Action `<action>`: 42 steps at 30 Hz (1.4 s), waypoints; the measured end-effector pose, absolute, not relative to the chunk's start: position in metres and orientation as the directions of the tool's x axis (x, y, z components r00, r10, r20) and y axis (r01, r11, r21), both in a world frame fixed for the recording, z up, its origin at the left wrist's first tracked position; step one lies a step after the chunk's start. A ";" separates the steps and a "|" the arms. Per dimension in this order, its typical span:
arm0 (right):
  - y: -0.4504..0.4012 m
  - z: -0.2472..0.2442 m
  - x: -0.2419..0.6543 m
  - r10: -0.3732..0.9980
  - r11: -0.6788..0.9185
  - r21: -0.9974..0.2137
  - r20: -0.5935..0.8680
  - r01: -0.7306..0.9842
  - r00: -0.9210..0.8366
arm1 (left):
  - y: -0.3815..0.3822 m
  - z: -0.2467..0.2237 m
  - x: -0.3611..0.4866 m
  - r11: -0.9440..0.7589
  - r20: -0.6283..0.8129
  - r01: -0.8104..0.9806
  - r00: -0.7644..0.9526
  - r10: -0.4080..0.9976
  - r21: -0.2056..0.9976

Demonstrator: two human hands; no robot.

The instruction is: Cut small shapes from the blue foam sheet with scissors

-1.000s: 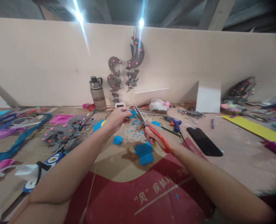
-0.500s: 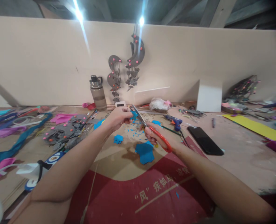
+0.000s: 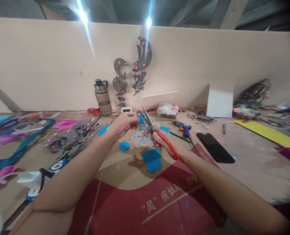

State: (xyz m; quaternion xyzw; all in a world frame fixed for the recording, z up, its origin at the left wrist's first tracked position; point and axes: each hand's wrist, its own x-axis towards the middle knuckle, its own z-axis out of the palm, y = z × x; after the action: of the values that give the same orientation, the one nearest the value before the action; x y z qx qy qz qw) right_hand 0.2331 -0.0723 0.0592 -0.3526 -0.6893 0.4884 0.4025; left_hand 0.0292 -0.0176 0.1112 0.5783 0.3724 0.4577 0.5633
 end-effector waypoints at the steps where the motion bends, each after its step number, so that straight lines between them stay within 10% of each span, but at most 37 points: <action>1: -0.071 0.058 0.233 0.883 0.278 -0.956 0.217 0.092 -0.416 | -0.017 0.110 0.029 -0.093 0.121 -0.108 0.294 0.948 0.990; 17: -0.077 0.062 0.224 0.922 0.084 -0.993 0.108 -0.082 -0.371 | -0.016 0.106 0.033 -0.088 0.140 -0.229 0.219 0.966 0.969; 24: -0.070 0.051 0.225 0.929 0.077 -0.980 0.138 -0.184 -0.344 | -0.021 0.099 0.034 -0.620 0.628 0.144 -0.011 0.779 0.771; 30: -0.069 0.052 0.221 0.959 0.157 -0.936 0.220 -0.315 -0.178 | -0.028 0.089 0.037 -0.787 0.809 0.393 0.156 0.567 0.476; 42: -0.066 0.051 0.225 0.930 0.347 -0.916 0.363 -0.200 -0.050 | -0.043 0.078 0.053 -0.830 0.741 0.285 0.375 0.557 0.480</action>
State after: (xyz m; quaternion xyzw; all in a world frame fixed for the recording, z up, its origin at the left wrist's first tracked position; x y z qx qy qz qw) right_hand 0.2249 -0.0660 0.0511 -0.3294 -0.5540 0.4668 0.6055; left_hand 0.0535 -0.0431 0.0778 0.8177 0.2575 0.4962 0.1373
